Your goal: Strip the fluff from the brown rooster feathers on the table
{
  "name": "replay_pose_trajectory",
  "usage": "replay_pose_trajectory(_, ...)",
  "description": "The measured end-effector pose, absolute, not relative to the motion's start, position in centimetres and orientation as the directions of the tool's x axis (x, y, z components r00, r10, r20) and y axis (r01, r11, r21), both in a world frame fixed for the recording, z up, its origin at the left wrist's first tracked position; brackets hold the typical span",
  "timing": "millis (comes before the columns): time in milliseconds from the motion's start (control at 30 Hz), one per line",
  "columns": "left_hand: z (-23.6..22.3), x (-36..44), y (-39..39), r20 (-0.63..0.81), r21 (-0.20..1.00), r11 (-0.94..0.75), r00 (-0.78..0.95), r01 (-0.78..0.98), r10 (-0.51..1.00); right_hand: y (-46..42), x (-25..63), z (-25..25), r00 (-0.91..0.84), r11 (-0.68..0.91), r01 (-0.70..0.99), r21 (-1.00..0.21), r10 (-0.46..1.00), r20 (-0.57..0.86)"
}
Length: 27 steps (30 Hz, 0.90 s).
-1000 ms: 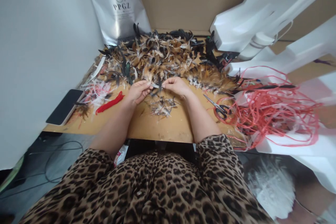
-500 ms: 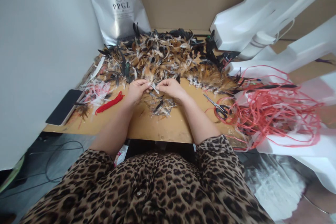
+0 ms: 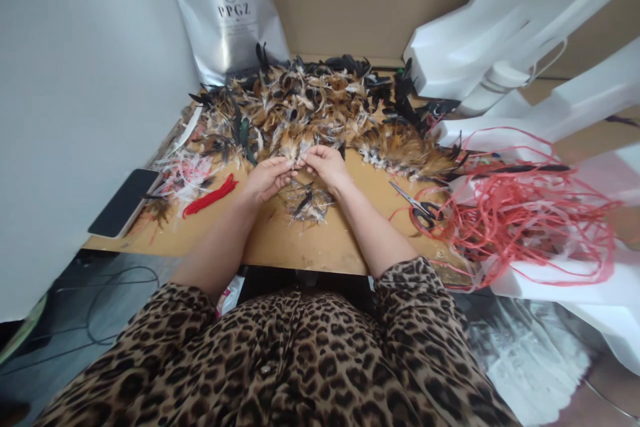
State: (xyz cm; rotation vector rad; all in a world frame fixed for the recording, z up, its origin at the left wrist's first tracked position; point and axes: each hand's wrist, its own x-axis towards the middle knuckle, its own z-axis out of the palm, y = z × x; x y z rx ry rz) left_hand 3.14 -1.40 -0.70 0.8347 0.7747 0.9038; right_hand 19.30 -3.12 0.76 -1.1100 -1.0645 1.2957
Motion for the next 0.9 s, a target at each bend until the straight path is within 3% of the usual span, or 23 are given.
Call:
replay_pose_trajectory(467,-0.5,3.5,-1.6,-0.245,0.872,0.379,0.394,-0.311,0.886,-3.2,18.5,-0.1,0.069,-0.009,-0.052,-0.999,0.998,-0.013)
replay_pose_trajectory(733,-0.7,3.3,-1.4,-0.113,0.949,0.202,0.339,-0.241,0.934,-3.2,18.3,0.2,0.065,0.003,-0.101,-0.995,0.998,-0.004)
replay_pose_trajectory(800,-0.6,2.9,-1.1,-0.069,0.951,0.153,0.299,-0.268,0.952,-3.2,18.5,0.2,0.074,0.023,-0.035,-0.999,0.997,0.020)
replay_pose_trajectory(900,-0.1,2.2,-0.7,-0.039,0.936,0.104,0.197,-0.335,0.980,-3.0,19.2,-0.1,0.058,0.096,0.199,-0.975,0.992,0.109)
